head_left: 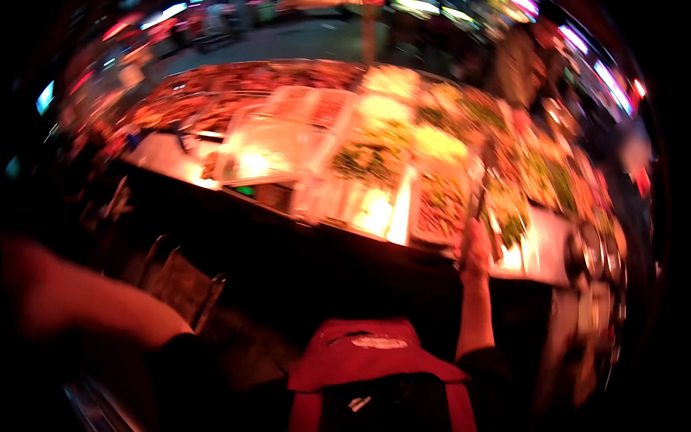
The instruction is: The person assembles a mixed food order at a night market stall. They use tongs to transfer various cooked items from metal trays into a plastic container, then into a metal bowl, and finally into a plastic bag. The person also uses a ladle to add sauce and a digital scale to weigh the food.
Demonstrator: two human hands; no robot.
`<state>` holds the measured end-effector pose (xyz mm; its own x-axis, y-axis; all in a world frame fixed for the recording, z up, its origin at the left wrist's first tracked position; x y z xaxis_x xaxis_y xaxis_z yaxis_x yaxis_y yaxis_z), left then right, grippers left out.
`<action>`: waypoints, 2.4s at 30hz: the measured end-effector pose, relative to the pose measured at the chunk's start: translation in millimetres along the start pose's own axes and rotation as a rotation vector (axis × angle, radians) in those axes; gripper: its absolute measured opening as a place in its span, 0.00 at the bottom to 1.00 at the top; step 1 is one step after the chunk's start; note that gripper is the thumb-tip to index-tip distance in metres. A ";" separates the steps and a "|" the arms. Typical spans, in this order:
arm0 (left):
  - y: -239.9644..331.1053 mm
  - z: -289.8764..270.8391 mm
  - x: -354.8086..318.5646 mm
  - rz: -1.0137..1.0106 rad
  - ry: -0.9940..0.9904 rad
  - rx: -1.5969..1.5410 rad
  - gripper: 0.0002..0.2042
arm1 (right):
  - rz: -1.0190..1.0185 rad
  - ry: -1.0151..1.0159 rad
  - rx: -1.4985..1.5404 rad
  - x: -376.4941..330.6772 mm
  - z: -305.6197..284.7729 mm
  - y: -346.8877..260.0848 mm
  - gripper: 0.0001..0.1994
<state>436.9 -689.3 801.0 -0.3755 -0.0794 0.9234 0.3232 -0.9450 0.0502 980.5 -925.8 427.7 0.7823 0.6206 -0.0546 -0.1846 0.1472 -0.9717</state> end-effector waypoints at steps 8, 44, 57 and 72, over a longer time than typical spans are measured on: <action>178.6 123.2 -419.5 -1.455 -1.192 -1.089 0.12 | -0.183 0.233 -0.522 -56.7 -79.2 -31.7 0.23; 245.9 162.0 -585.4 -2.749 -0.457 -0.647 0.22 | 0.247 -0.174 -0.212 49.1 -151.9 49.5 0.12; 133.0 -5.9 -450.7 -2.495 -0.372 -0.260 0.20 | 0.170 -0.015 -0.535 156.9 74.6 211.4 0.24; 83.7 56.8 -556.0 -2.575 -0.514 -0.445 0.21 | 0.080 0.244 -0.457 72.0 -161.4 96.1 0.20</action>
<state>722.0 -706.3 313.4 0.5313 0.5544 -0.6406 -0.2147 0.8196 0.5312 1115.1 -991.3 293.4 0.9022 0.4109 -0.1314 -0.0132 -0.2781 -0.9605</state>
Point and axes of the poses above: each hand's wrist, its own x-axis towards the middle knuckle, its own z-axis out of the palm, y = z × x, the point moved 10 cm from there along x, towards the middle knuckle, and after that the axes turned 6 degrees about -y, right-handed, at the moved point
